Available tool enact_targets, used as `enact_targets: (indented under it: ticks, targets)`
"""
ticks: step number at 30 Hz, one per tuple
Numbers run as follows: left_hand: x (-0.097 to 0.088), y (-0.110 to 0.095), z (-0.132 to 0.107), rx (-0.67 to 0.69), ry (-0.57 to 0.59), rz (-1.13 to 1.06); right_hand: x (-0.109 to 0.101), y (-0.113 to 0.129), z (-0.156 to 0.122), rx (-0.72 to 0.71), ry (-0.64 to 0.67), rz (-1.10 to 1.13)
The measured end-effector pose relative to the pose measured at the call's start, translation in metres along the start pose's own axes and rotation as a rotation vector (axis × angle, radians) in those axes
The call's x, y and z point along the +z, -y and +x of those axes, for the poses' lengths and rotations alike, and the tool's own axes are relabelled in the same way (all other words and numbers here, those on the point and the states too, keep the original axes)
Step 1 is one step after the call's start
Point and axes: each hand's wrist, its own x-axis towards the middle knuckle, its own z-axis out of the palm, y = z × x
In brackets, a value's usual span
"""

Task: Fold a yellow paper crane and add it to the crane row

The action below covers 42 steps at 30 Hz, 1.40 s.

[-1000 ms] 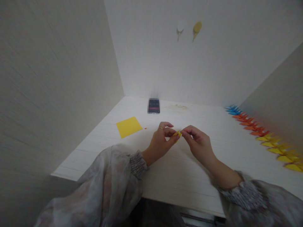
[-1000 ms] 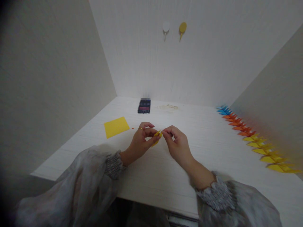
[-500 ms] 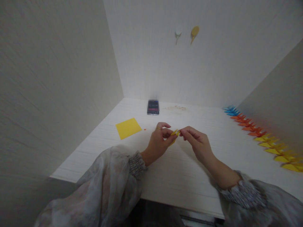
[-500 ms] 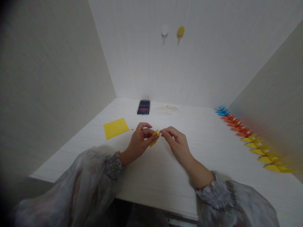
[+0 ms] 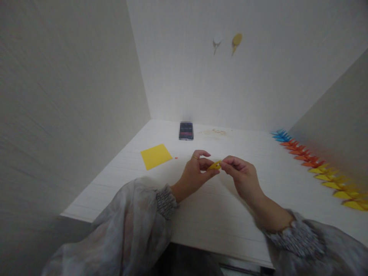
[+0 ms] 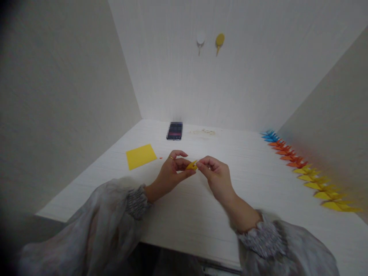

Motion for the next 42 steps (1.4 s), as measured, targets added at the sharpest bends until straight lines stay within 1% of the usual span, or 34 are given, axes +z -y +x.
enact_targets:
  ticks: [2, 6, 9, 12, 13, 15, 17, 18, 19, 22, 23, 26, 28, 31, 33, 35, 37, 39, 42]
  targets:
    - [0.0, 0.001, 0.0, -0.035, 0.004, -0.062, -0.002, 0.0, 0.001, 0.001, -0.018, -0.014]
    - [-0.001, 0.001, 0.002, -0.102, -0.041, -0.206, -0.005, 0.0, 0.001, -0.003, -0.015, -0.062]
    - [-0.001, 0.0, 0.004, -0.111, -0.066, -0.267, -0.004, -0.001, 0.001, -0.029, 0.018, -0.068]
    - [-0.002, 0.001, 0.005, -0.11, -0.04, -0.297, -0.003, -0.002, 0.003, -0.096, 0.093, -0.115]
    - [-0.002, 0.001, 0.006, -0.105, -0.034, -0.292, -0.003, -0.003, 0.003, -0.12, 0.106, -0.132]
    - [-0.002, 0.004, 0.007, -0.088, -0.064, -0.234, -0.003, -0.005, 0.003, -0.161, 0.079, -0.144]
    - [-0.003, 0.007, 0.008, -0.085, -0.153, -0.072, -0.003, -0.006, 0.003, -0.198, 0.002, -0.125]
    - [-0.003, 0.008, 0.008, -0.107, -0.178, 0.003, -0.003, -0.007, 0.002, -0.214, -0.024, -0.119]
    - [-0.003, 0.009, 0.008, -0.131, -0.176, 0.056, -0.003, -0.007, 0.002, -0.227, -0.04, -0.117]
    - [-0.002, 0.01, 0.008, -0.161, -0.076, 0.08, -0.004, -0.008, 0.001, -0.25, -0.042, -0.132]
    - [-0.001, 0.01, 0.008, -0.158, -0.064, 0.058, -0.004, -0.009, 0.001, -0.255, -0.042, -0.14]
    - [0.001, 0.008, 0.008, -0.167, -0.078, -0.056, -0.005, -0.011, 0.002, -0.276, -0.05, -0.159]
    - [0.001, 0.006, 0.008, -0.201, -0.038, -0.108, -0.004, -0.012, 0.002, -0.302, -0.044, -0.181]
    - [0.002, 0.003, 0.007, -0.224, 0.029, -0.105, -0.003, -0.011, 0.002, -0.362, -0.028, -0.238]
    - [0.001, 0.001, 0.007, -0.208, 0.035, -0.112, -0.002, -0.01, 0.001, -0.398, -0.006, -0.265]
    - [0.0, -0.001, 0.007, -0.199, 0.034, -0.146, -0.004, -0.007, 0.0, -0.412, 0.051, -0.251]
    - [-0.001, -0.003, 0.007, -0.208, 0.042, -0.187, -0.006, -0.005, 0.001, -0.389, 0.117, -0.186]
    - [-0.003, -0.005, 0.007, -0.237, 0.077, -0.216, -0.009, -0.004, 0.002, -0.321, 0.125, -0.098]
    - [-0.005, -0.008, 0.006, -0.274, 0.156, -0.231, -0.012, -0.004, 0.007, -0.116, 0.129, 0.008]
